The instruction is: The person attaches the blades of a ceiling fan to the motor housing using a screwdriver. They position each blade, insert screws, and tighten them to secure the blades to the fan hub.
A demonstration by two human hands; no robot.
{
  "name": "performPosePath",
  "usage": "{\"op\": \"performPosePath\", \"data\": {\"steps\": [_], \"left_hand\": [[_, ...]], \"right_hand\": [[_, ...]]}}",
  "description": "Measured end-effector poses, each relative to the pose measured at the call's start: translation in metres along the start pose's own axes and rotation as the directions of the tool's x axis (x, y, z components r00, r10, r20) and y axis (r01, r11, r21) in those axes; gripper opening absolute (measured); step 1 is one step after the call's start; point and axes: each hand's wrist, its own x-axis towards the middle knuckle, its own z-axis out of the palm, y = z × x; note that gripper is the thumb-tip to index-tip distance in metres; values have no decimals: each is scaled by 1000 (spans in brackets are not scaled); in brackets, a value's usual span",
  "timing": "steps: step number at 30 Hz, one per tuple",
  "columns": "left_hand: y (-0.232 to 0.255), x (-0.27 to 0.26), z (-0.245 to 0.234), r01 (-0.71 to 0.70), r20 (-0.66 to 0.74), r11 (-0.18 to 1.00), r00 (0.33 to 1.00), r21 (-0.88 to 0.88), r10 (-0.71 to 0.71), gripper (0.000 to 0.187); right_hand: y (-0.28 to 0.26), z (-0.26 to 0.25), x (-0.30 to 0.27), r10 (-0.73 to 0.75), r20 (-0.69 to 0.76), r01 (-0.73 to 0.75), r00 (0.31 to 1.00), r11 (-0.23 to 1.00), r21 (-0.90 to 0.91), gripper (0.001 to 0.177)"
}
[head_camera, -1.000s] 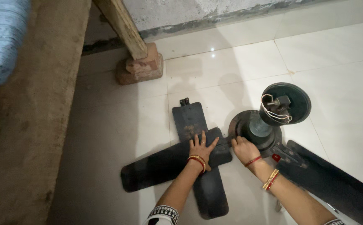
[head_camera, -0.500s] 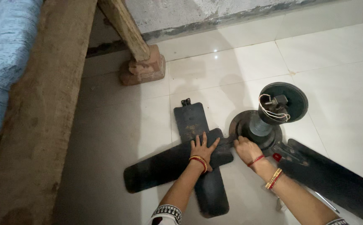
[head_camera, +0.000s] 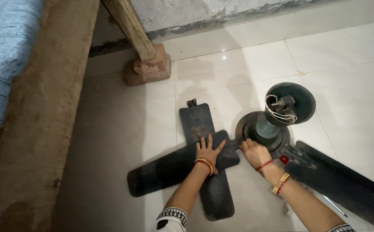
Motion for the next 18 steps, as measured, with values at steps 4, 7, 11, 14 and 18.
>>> {"op": "performPosePath", "data": {"steps": [4,7,11,14,18], "left_hand": [[0,0,2,-5,-19,1000,1000,12,5,156],[0,0,3,0,-16,1000,1000,20,0,155],[1,-1,3,-3,-24,1000,1000,29,3,154],[2,-1,1,-4,6,1000,1000,31,4,154],[3,-4,0,2,-5,1000,1000,28,-2,155]], "right_hand": [[-1,18,2,28,101,-5,994,976,-218,13],[-3,33,5,49,175,27,983,912,-410,11],[-7,37,11,83,265,46,961,894,-446,29],[-8,24,15,0,277,146,961,849,-507,37],[-13,5,2,317,367,-255,874,944,-209,54]]}}
